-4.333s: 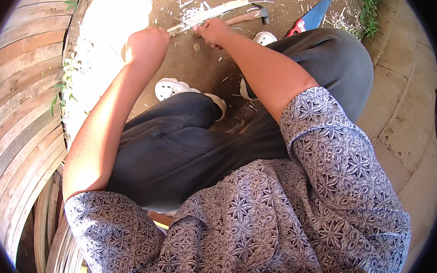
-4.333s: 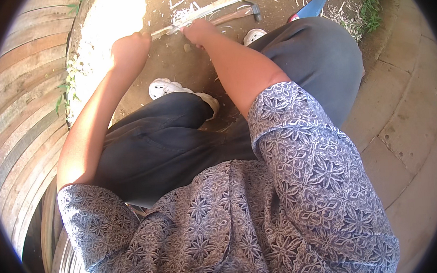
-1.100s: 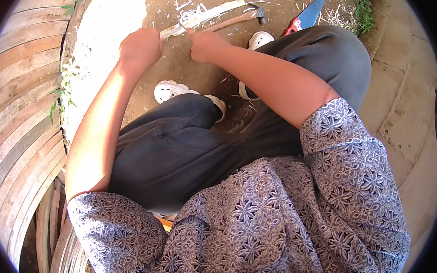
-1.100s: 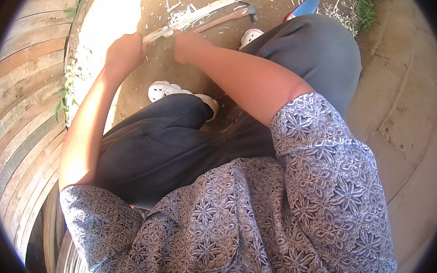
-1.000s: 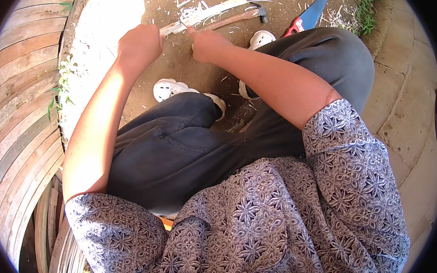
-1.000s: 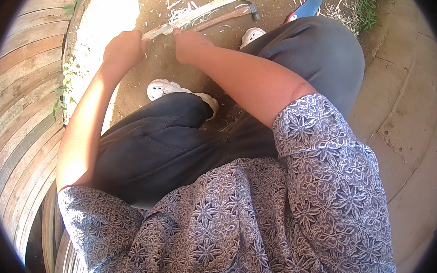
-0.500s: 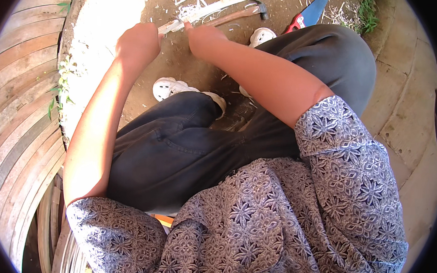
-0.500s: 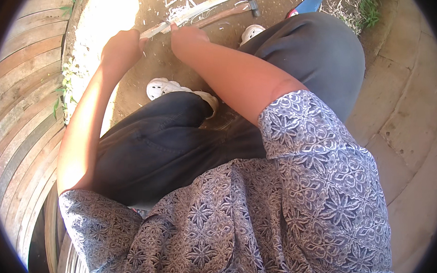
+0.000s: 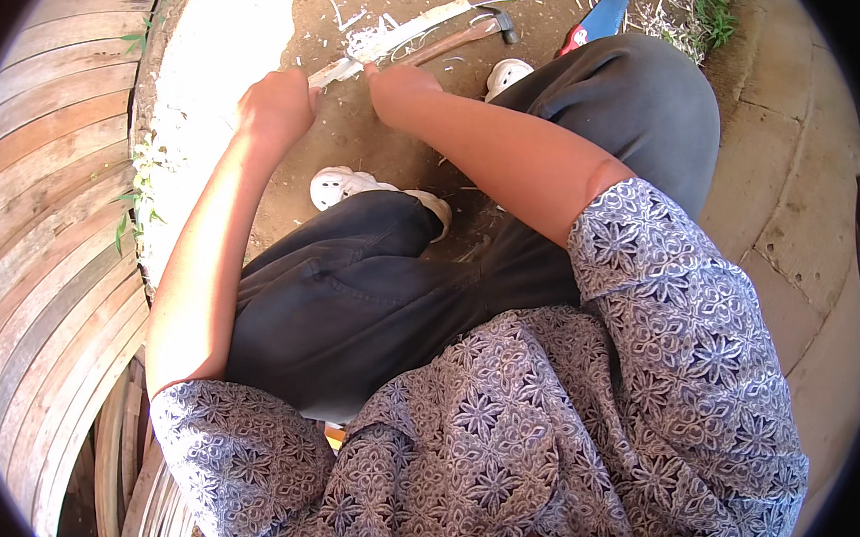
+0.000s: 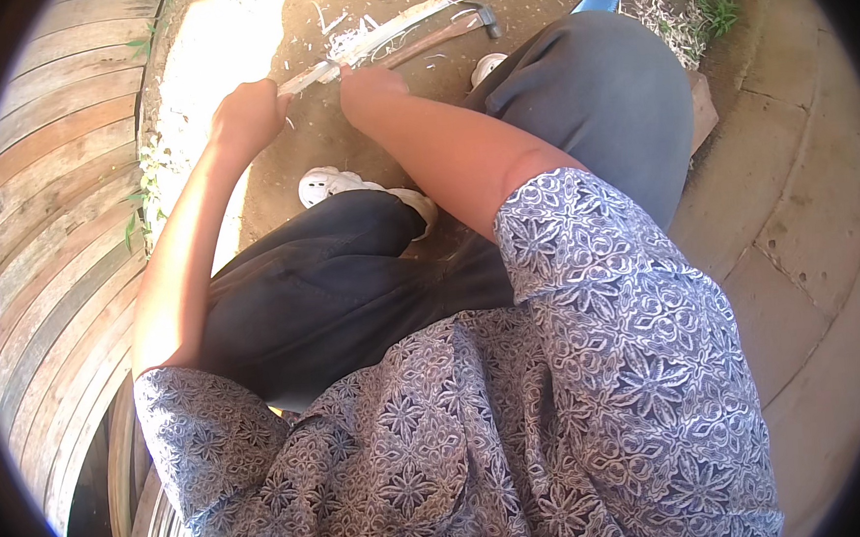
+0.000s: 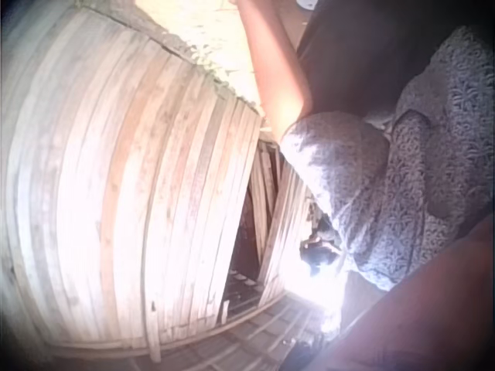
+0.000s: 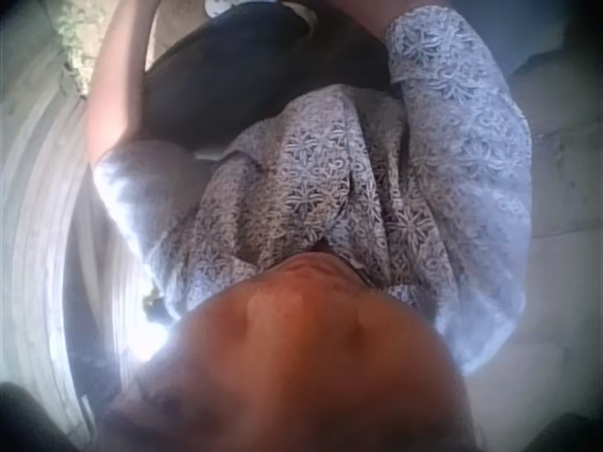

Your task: The person sits on the ground and uses a knife to shave thin strips from a piece of bamboo. They hold the bamboo with one hand and scrape the blade along its surface with the other, creating a pile of shavings.

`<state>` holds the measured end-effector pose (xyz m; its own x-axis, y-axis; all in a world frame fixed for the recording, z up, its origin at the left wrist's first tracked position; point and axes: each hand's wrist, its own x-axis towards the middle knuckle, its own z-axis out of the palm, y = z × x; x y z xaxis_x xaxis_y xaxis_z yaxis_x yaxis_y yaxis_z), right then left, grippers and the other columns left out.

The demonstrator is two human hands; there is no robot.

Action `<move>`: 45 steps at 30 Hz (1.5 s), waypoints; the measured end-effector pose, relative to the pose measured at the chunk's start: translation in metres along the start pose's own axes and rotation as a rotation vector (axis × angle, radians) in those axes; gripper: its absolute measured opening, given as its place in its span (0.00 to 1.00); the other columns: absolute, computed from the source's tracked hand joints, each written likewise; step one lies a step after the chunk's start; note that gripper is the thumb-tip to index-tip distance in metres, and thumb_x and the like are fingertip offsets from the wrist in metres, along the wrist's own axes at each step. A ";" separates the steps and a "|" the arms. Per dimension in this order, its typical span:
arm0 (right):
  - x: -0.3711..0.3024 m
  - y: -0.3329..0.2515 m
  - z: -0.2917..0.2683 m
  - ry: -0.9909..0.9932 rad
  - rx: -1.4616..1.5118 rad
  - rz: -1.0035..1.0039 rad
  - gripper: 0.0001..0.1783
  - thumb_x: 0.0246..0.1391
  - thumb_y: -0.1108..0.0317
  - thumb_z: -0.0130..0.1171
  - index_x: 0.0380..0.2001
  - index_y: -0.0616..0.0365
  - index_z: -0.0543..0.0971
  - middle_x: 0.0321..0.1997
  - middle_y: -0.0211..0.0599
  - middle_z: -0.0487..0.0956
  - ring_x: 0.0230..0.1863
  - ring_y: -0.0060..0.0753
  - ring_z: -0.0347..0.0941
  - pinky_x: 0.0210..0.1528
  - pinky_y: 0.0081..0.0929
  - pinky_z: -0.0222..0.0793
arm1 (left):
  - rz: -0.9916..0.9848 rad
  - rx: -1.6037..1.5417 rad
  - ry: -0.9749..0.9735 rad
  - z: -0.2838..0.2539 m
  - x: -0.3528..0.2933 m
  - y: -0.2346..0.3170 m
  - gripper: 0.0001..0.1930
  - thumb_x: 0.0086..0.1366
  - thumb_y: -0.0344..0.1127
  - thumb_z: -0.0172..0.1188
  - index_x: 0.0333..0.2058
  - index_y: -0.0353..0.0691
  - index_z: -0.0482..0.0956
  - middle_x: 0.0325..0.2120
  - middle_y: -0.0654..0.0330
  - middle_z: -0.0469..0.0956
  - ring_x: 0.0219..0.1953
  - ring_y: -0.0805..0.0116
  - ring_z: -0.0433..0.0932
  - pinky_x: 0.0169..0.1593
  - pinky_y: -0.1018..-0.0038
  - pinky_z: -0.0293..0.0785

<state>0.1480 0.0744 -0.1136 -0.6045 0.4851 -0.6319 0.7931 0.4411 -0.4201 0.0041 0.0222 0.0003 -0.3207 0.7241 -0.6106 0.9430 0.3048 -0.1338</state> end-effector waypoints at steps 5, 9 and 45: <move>0.011 0.002 0.009 0.010 -0.040 0.012 0.24 0.71 0.64 0.37 0.66 0.58 0.67 0.52 0.47 0.81 0.54 0.48 0.80 0.50 0.44 0.79 | -0.015 -0.024 -0.003 0.000 -0.003 0.000 0.17 0.70 0.46 0.57 0.40 0.37 0.84 0.35 0.48 0.85 0.40 0.50 0.85 0.42 0.57 0.80; 0.039 0.008 0.014 -0.035 -0.005 0.073 0.34 0.63 0.71 0.46 0.72 0.57 0.57 0.52 0.52 0.81 0.53 0.51 0.79 0.51 0.45 0.78 | 0.005 -0.009 -0.016 0.000 -0.003 0.003 0.17 0.71 0.46 0.57 0.40 0.37 0.84 0.35 0.48 0.85 0.40 0.50 0.85 0.42 0.57 0.81; 0.004 0.001 -0.013 -0.071 -0.067 -0.097 0.33 0.63 0.68 0.45 0.72 0.57 0.59 0.58 0.53 0.78 0.57 0.53 0.77 0.58 0.46 0.75 | 0.159 0.177 0.079 0.018 -0.002 -0.004 0.10 0.66 0.37 0.59 0.34 0.36 0.84 0.30 0.49 0.84 0.34 0.51 0.85 0.36 0.60 0.82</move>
<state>0.1457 0.0864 -0.1083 -0.6693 0.3840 -0.6361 0.7230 0.5338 -0.4385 0.0023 0.0083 -0.0122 -0.1667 0.8026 -0.5727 0.9808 0.0755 -0.1798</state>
